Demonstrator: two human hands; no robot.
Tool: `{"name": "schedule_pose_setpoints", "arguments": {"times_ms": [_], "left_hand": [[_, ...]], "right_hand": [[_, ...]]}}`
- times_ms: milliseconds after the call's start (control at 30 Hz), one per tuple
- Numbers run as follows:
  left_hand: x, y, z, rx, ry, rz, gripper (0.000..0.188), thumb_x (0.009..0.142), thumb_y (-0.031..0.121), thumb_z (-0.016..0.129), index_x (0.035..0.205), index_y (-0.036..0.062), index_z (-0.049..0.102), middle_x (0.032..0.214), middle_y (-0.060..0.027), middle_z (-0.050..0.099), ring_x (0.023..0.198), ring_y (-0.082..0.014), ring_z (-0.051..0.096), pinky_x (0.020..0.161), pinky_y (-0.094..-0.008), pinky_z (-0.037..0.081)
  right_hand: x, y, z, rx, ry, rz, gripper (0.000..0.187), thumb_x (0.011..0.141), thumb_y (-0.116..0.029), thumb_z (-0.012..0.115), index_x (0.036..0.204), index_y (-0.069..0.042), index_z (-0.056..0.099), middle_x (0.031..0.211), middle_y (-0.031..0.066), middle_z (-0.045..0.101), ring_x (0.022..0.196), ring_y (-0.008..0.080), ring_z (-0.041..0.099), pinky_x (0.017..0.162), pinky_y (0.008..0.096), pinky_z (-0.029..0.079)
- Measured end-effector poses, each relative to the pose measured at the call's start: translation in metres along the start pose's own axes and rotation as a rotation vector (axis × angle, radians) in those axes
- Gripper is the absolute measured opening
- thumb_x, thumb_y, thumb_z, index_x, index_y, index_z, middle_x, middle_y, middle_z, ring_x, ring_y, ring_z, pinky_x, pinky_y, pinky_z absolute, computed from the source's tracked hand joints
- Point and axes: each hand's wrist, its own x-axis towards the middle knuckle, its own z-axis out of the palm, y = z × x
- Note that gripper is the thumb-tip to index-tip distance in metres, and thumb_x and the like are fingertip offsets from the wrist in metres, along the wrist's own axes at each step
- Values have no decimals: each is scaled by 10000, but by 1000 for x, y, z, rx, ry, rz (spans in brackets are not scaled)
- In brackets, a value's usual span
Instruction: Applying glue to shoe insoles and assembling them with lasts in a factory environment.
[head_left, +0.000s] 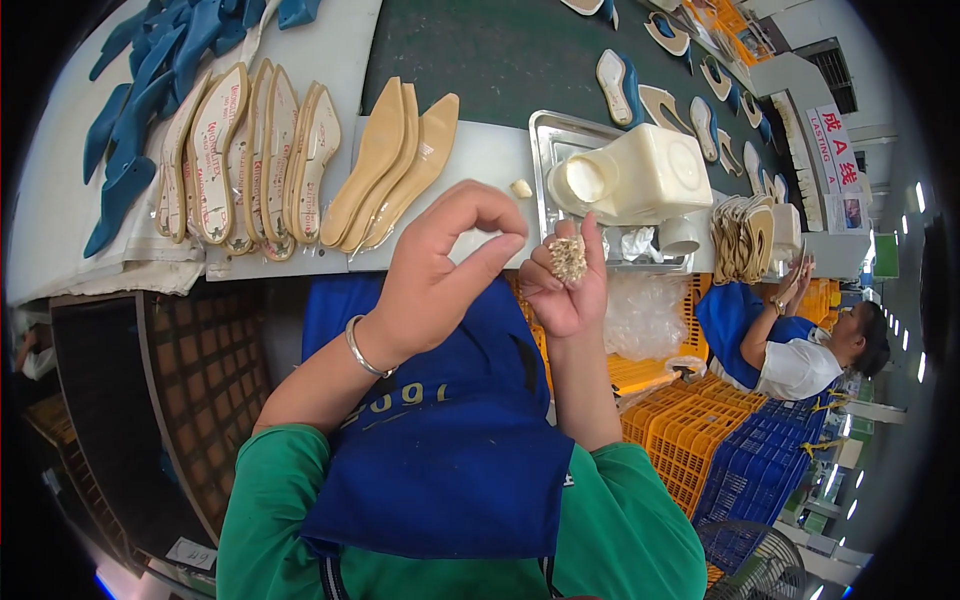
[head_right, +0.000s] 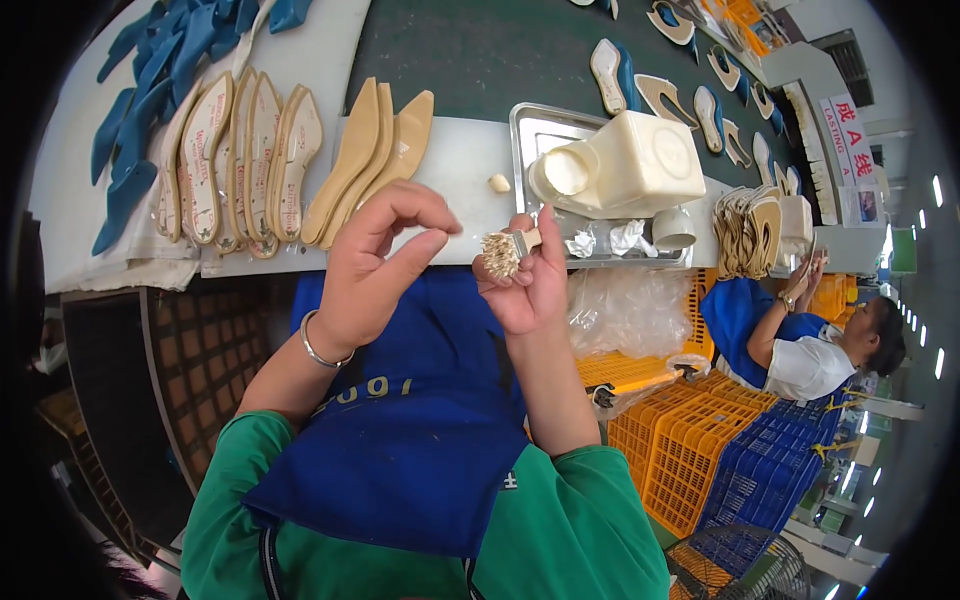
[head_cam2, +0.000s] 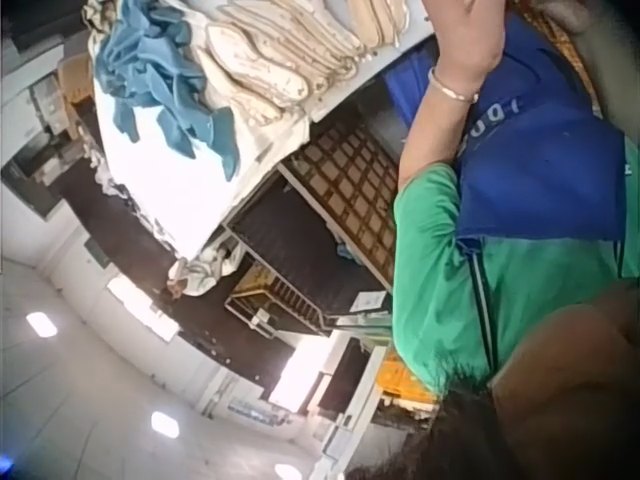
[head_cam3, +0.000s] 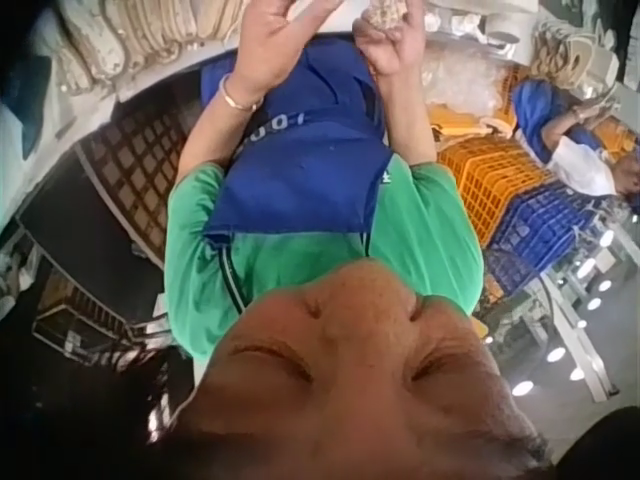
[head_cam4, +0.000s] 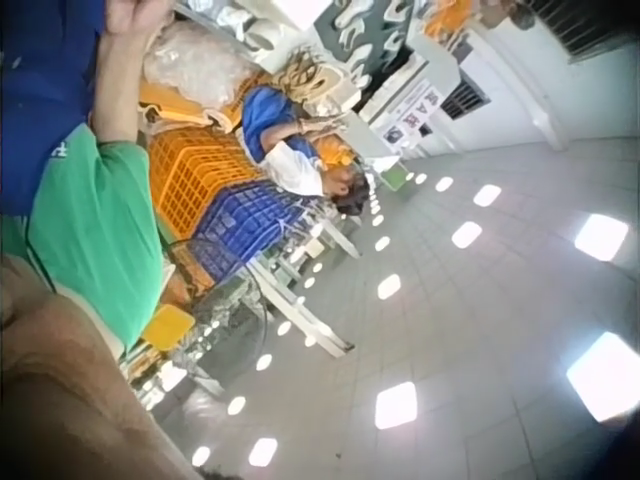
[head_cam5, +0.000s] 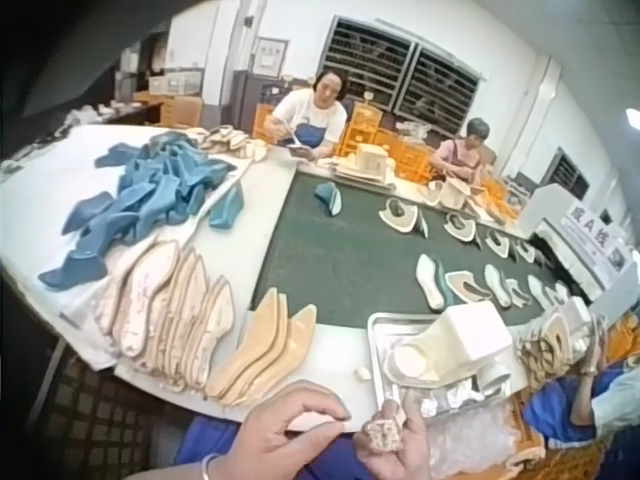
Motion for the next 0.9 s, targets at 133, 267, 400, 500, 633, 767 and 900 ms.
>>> {"name": "schedule_pose_setpoints", "arguments": {"times_ms": [133, 267, 400, 500, 633, 767, 900], "left_hand": [[6, 13, -12, 420, -72, 223, 170, 790, 28, 671, 957, 54, 692, 929, -72, 587, 937, -230, 566, 826, -313, 443], [11, 18, -14, 677, -95, 379, 172, 717, 30, 718, 880, 87, 715, 911, -50, 577, 1011, -266, 553, 940, -419, 412], [10, 21, -16, 794, -126, 394, 184, 700, 59, 740, 873, 115, 718, 885, -20, 574, 1037, -261, 548, 998, -498, 355], [10, 19, -15, 852, -104, 389, 163, 695, 77, 749, 846, 125, 710, 875, 0, 573, 1052, -248, 550, 1032, -548, 299], [11, 19, -16, 936, -116, 414, 129, 696, 82, 744, 806, 121, 689, 868, 5, 570, 1050, -242, 556, 1038, -560, 284], [10, 16, -16, 935, -149, 397, 113, 697, 75, 729, 780, 112, 663, 864, -1, 563, 1047, -241, 557, 1039, -566, 280], [9, 11, -16, 903, -192, 361, 111, 686, 50, 702, 752, 97, 626, 865, -7, 555, 1043, -243, 558, 1041, -571, 280]], "right_hand": [[1, 3, -4, -75, 61, 17, 437, 1022, -414, 418, 734, -104, 527, 475, -64, 439, 382, 32, 398, 413, 210, 403], [1, 7, 1, -124, 92, -3, 443, 1023, -422, 411, 740, -101, 526, 475, -59, 441, 380, 38, 397, 396, 194, 400], [0, 8, 0, -167, 88, -25, 420, 1021, -419, 411, 767, -110, 538, 477, -48, 443, 371, 42, 406, 423, 197, 422], [0, 8, 1, -215, 75, -41, 401, 1021, -404, 415, 781, -109, 542, 479, -44, 444, 369, 46, 415, 451, 201, 448], [-2, 8, -2, -286, 49, -116, 384, 1024, -373, 431, 807, -77, 544, 479, -45, 406, 387, 55, 383, 425, 208, 394], [-9, 4, 1, -326, 63, -142, 321, 1003, -363, 491, 886, -78, 581, 527, -30, 447, 428, 61, 377, 434, 216, 306], [-12, 2, -2, -289, 20, -214, 273, 990, -331, 537, 931, -66, 567, 554, -30, 465, 447, 46, 370, 461, 215, 307]]}}
